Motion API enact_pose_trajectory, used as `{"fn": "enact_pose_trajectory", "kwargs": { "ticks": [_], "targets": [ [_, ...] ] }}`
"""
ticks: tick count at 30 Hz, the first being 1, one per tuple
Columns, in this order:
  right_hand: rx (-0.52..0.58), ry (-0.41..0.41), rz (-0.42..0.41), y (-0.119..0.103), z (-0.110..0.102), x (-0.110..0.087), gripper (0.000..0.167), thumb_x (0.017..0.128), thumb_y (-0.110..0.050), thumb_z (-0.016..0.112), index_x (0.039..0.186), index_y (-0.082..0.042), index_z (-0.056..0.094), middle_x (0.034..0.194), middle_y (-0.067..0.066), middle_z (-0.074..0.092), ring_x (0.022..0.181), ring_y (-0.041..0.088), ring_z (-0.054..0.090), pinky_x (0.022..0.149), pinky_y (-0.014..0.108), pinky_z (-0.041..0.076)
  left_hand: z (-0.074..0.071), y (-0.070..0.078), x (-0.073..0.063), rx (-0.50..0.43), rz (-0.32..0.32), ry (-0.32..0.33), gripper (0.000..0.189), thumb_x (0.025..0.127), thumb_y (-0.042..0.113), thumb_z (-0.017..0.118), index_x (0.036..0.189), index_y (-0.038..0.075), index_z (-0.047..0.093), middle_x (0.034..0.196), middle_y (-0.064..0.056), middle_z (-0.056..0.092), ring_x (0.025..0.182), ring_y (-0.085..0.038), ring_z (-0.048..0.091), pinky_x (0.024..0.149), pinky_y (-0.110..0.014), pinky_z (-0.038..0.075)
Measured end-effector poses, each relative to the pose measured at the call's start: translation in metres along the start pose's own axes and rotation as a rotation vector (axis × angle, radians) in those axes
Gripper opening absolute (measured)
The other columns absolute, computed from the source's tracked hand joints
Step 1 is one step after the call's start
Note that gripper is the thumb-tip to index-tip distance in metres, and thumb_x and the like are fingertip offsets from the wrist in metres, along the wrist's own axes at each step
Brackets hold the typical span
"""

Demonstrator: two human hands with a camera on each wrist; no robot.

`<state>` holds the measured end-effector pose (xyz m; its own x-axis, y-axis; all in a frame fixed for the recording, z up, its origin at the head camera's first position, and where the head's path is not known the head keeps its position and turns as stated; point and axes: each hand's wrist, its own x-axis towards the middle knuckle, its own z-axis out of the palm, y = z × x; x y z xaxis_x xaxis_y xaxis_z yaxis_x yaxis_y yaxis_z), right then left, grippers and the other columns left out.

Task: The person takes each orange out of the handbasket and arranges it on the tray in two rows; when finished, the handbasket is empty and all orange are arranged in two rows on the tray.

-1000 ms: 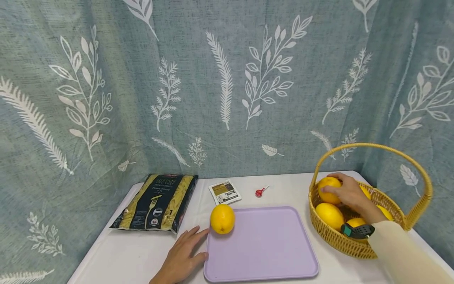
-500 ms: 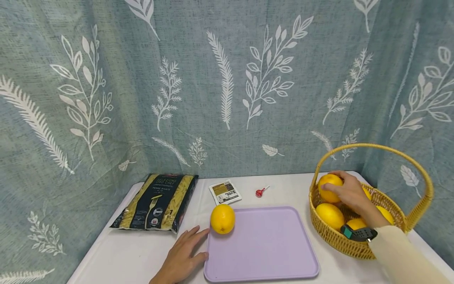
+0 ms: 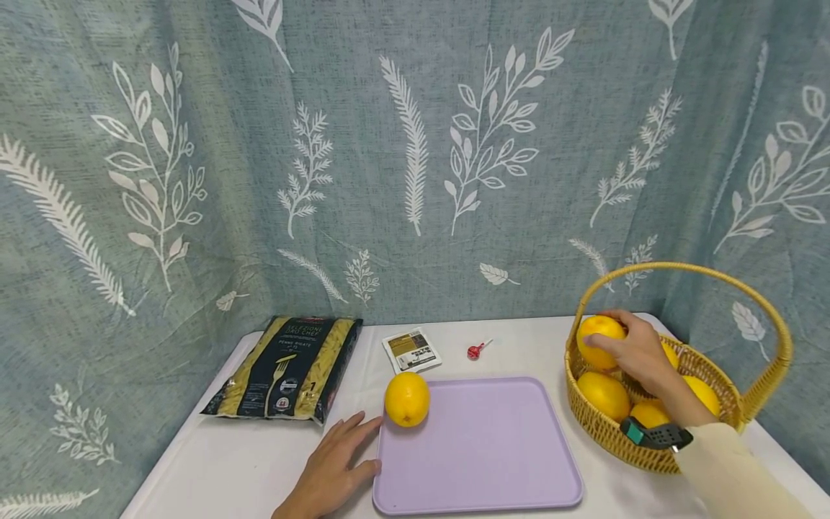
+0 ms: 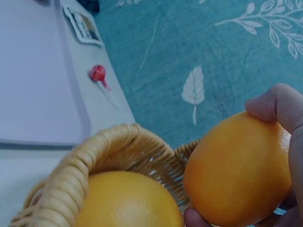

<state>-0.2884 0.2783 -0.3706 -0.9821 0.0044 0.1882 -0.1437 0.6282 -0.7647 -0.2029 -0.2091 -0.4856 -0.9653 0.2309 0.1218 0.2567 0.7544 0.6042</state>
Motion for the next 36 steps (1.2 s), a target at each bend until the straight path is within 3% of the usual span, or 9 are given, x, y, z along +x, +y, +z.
{"fn": "enact_pose_trajectory", "kwargs": {
  "ticks": [18,27,36],
  "targets": [
    [0.117,-0.021,-0.05,-0.028,0.014,-0.009,0.065,0.094,-0.03,0.07,0.148,-0.003,0.044,0.135,0.024,0.053,0.108,0.035,0.057,0.081,0.033,0.057,0.0,-0.001,-0.001,-0.01,-0.001,0.015,0.059,0.086,0.03,0.067,0.144,0.019,0.058,0.153,-0.011,0.05,0.146,-0.038,0.037,0.125,-0.058,0.018],
    [0.165,-0.036,-0.068,-0.039,0.027,-0.009,0.064,0.093,-0.031,0.074,0.144,-0.004,0.048,0.128,0.024,0.055,0.1,0.034,0.059,0.07,0.035,0.06,0.0,-0.001,0.0,-0.012,-0.012,0.001,0.059,0.087,0.031,0.068,0.144,0.02,0.058,0.153,-0.012,0.049,0.146,-0.039,0.036,0.125,-0.058,0.018],
    [0.304,-0.106,-0.043,-0.052,0.05,-0.008,0.068,0.093,-0.033,0.075,0.146,-0.001,0.046,0.126,0.025,0.054,0.091,0.028,0.065,0.066,0.042,0.066,-0.001,0.001,0.0,-0.013,-0.012,-0.007,0.06,0.087,0.032,0.068,0.144,0.019,0.058,0.154,-0.013,0.049,0.146,-0.039,0.036,0.125,-0.06,0.018]
  ]
}}
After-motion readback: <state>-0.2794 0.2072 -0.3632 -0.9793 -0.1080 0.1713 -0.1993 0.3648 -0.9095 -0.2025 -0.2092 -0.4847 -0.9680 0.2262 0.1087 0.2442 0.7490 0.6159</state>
